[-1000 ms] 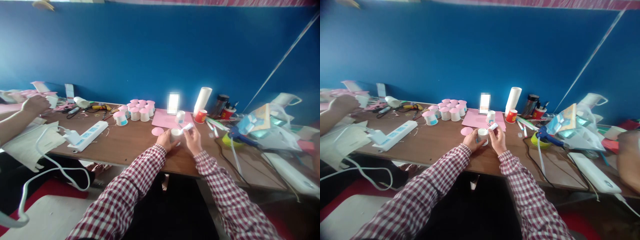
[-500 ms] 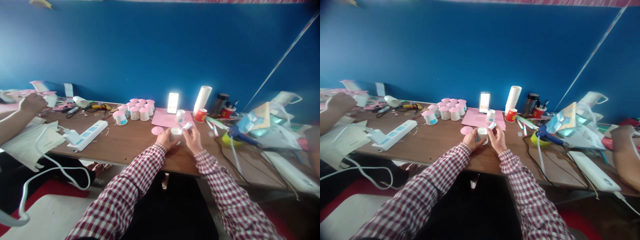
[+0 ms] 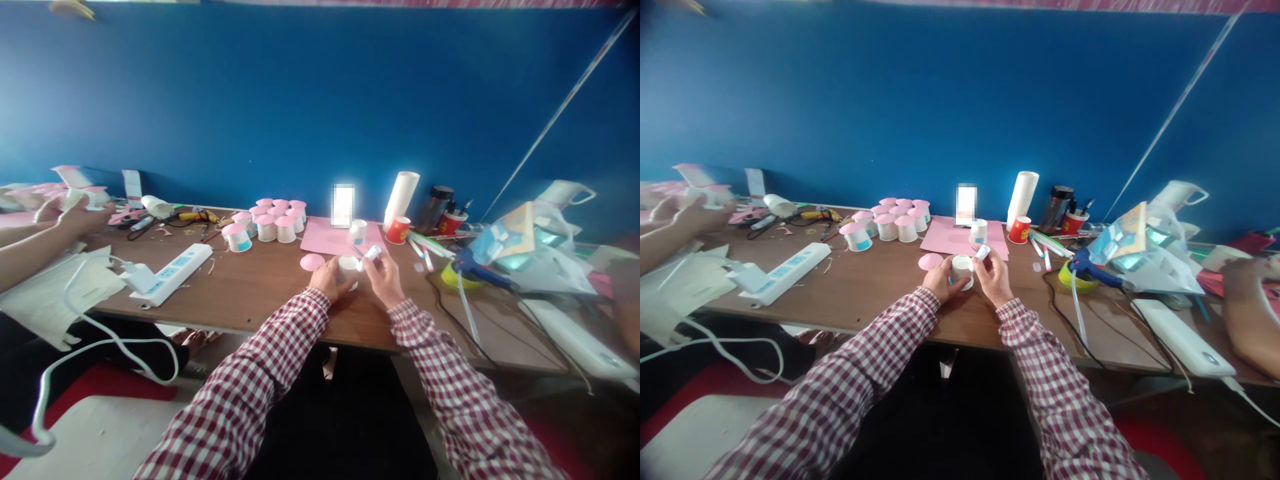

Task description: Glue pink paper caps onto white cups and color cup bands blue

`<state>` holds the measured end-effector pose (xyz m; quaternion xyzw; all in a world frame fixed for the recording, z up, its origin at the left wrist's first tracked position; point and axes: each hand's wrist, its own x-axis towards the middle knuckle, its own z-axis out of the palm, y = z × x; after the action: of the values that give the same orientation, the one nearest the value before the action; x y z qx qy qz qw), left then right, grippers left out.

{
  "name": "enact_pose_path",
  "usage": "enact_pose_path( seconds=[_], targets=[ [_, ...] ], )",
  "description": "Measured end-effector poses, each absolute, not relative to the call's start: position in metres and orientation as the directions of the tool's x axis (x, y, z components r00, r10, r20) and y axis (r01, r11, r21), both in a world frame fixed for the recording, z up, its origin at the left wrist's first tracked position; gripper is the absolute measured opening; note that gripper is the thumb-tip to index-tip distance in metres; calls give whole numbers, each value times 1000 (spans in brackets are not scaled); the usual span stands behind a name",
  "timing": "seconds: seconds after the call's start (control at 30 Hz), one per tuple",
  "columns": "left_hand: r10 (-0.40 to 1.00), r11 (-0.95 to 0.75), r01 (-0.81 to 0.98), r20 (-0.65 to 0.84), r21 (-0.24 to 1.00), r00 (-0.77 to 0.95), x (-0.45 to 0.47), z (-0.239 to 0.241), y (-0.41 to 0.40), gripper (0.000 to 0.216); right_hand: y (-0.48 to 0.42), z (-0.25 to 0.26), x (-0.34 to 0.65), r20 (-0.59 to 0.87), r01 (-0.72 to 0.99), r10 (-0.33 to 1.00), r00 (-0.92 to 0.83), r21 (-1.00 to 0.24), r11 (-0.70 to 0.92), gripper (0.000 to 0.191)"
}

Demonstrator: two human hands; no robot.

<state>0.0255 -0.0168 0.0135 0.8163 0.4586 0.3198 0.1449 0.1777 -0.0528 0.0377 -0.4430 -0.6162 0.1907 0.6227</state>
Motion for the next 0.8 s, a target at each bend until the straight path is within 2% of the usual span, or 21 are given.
enact_pose_path(
  seconds=[0.13, 0.27, 0.37, 0.8],
  targets=[
    [850, -524, 661, 376, 538, 368, 26, 16, -19, 62, -53, 36, 178, 585, 316, 794, 164, -794, 519, 27],
    [843, -534, 658, 388, 531, 372, 26, 17, -19, 61, -52, 39, 177, 537, 227, 778, 327, -844, 487, 23],
    [850, -522, 671, 382, 526, 363, 26, 18, -19, 62, -51, 41, 177, 502, 183, 779, 376, -864, 468, 21],
    [856, -515, 667, 364, 538, 367, 28, 20, -19, 63, -43, 33, 178, 567, 268, 757, 325, -823, 501, 18]
  ],
)
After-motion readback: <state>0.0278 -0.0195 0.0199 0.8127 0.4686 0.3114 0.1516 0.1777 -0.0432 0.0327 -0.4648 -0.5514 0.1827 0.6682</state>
